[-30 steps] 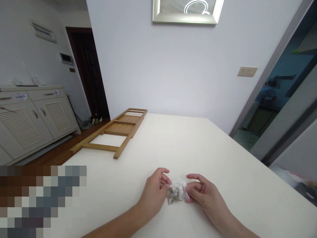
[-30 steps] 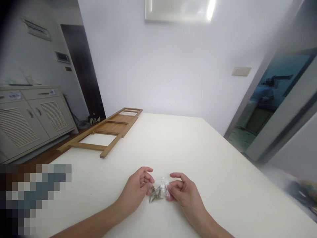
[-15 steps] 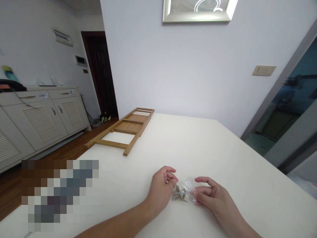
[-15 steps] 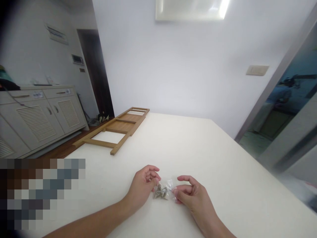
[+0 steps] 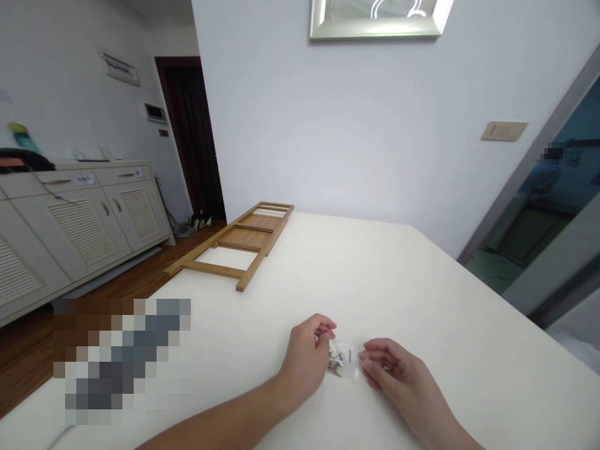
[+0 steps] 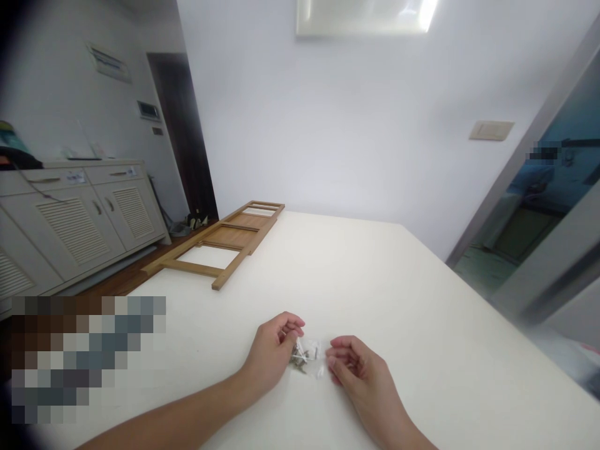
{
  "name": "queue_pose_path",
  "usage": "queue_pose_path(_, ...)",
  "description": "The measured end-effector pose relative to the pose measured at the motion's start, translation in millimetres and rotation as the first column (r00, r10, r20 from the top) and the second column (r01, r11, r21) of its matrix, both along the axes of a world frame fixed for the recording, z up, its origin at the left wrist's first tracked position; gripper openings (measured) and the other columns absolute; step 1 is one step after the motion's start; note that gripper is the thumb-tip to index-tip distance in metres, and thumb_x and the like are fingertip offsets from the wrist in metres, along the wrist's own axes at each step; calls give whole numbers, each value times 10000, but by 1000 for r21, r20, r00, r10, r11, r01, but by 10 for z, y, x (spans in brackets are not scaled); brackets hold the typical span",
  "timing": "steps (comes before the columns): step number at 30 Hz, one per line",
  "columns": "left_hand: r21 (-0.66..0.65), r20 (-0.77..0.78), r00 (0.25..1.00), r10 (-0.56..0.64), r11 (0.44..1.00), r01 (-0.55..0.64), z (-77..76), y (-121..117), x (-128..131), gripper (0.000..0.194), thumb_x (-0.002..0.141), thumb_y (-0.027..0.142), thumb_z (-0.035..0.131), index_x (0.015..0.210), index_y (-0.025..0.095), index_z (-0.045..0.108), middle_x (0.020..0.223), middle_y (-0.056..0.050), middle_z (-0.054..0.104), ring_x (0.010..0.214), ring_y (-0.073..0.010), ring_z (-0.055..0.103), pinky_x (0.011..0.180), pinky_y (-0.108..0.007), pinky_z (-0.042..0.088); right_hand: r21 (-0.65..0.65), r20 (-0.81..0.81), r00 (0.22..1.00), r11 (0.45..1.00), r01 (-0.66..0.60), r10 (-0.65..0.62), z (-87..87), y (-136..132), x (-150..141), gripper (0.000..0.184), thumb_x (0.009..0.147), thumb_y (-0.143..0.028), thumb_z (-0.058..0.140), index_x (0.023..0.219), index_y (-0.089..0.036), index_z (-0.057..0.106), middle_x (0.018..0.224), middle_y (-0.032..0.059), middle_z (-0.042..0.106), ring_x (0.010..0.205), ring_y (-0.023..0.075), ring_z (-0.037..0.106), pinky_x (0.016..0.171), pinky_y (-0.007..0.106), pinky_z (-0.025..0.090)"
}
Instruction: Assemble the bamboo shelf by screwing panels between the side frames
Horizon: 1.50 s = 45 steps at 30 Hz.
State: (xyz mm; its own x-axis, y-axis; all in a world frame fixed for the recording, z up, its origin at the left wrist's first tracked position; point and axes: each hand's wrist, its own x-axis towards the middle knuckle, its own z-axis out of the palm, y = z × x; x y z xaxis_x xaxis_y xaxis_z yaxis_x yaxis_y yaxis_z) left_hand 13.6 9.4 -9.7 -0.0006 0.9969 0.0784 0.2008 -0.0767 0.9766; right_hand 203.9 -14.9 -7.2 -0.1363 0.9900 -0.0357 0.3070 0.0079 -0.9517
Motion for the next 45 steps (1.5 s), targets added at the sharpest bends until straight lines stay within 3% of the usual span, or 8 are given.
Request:
queue_pose_path(3, 38, -153, 988, 5, 999, 0, 7, -10, -20, 246, 818, 103, 437, 866, 180, 666, 816, -35, 672, 740, -159, 605, 707, -297, 472, 222, 269, 963, 974, -55, -7, -57, -39, 46, 292, 876, -447, 535, 1048, -229, 625, 1082, 94, 687, 946, 224, 654, 752, 324, 558)
queue_pose_path(7, 197, -317, 947, 49, 980, 15, 5, -25, -33, 271, 786, 67, 457, 874, 192, 682, 958, -45, 693, 981, -183, 592, 903, -322, 446, 465, 602, 792, 851, -244, -102, -114, -4, 100, 390, 908, -430, 458, 1192, -215, 617, 1278, 116, 613, 1219, 284, 534, 1018, 456, 454)
queue_pose_path(11, 218, -430, 899, 87, 976, 10, -12, -17, -16, 247, 828, 131, 470, 915, 187, 695, 1006, -56, 709, 1016, -198, 594, 949, -336, 432, 381, 829, 529, 875, -298, -181, -96, 32, 65, 522, 920, -484, 401, 1334, -201, 546, 1434, 106, 484, 1363, 342, 364, 1110, 563, 295)
queue_pose_path(15, 222, -595, 801, 68, 972, 82, -17, -13, -8, 257, 876, 201, 458, 937, 186, 708, 1025, -51, 719, 1032, -205, 601, 970, -332, 425, 237, 901, 418, 936, -258, -113, -17, -5, -27, 551, 955, -481, 294, 1434, -243, 427, 1521, 57, 359, 1411, 327, 274, 1125, 565, 233)
queue_pose_path(24, 206, -742, 666, 81, 972, 111, 33, -111, -159, 408, 951, 234, 309, 1144, 141, 657, 1224, -111, 652, 1191, -230, 538, 1076, -388, 346, 180, 901, 428, 957, -226, -68, 85, -95, -71, 574, 967, -486, 231, 1470, -239, 357, 1554, 52, 293, 1431, 303, 218, 1138, 521, 166)
queue_pose_path(29, 167, -840, 537, 74, 978, 127, 67, -174, -340, 469, 971, 375, 275, 1338, 233, 531, 1469, -79, 449, 1422, -313, 248, 1148, -569, 123, 184, 896, 436, 961, -205, -78, 87, -117, -47, 588, 963, -517, 224, 1478, -257, 335, 1560, 58, 282, 1431, 303, 212, 1132, 520, 155)
queue_pose_path(32, 61, -890, 456, -8, 989, 136, 60, -143, -488, 521, 973, 453, 200, 1433, 314, 402, 1548, -43, 315, 1444, -326, 181, 1134, -605, 107, 192, 894, 435, 968, -163, -104, 89, -133, -31, 631, 948, -567, 234, 1483, -244, 326, 1558, 90, 281, 1424, 339, 214, 1117, 555, 154)
queue_pose_path(45, -17, -889, 451, -77, 991, 135, -51, -81, -525, 556, 955, 462, 238, 1477, 293, 323, 1581, -64, 203, 1454, -352, 110, 1123, -615, 69, 186, 874, 479, 967, -173, -83, 113, -158, -23, 627, 949, -576, 237, 1462, -239, 370, 1541, 117, 310, 1406, 374, 228, 1097, 585, 160)
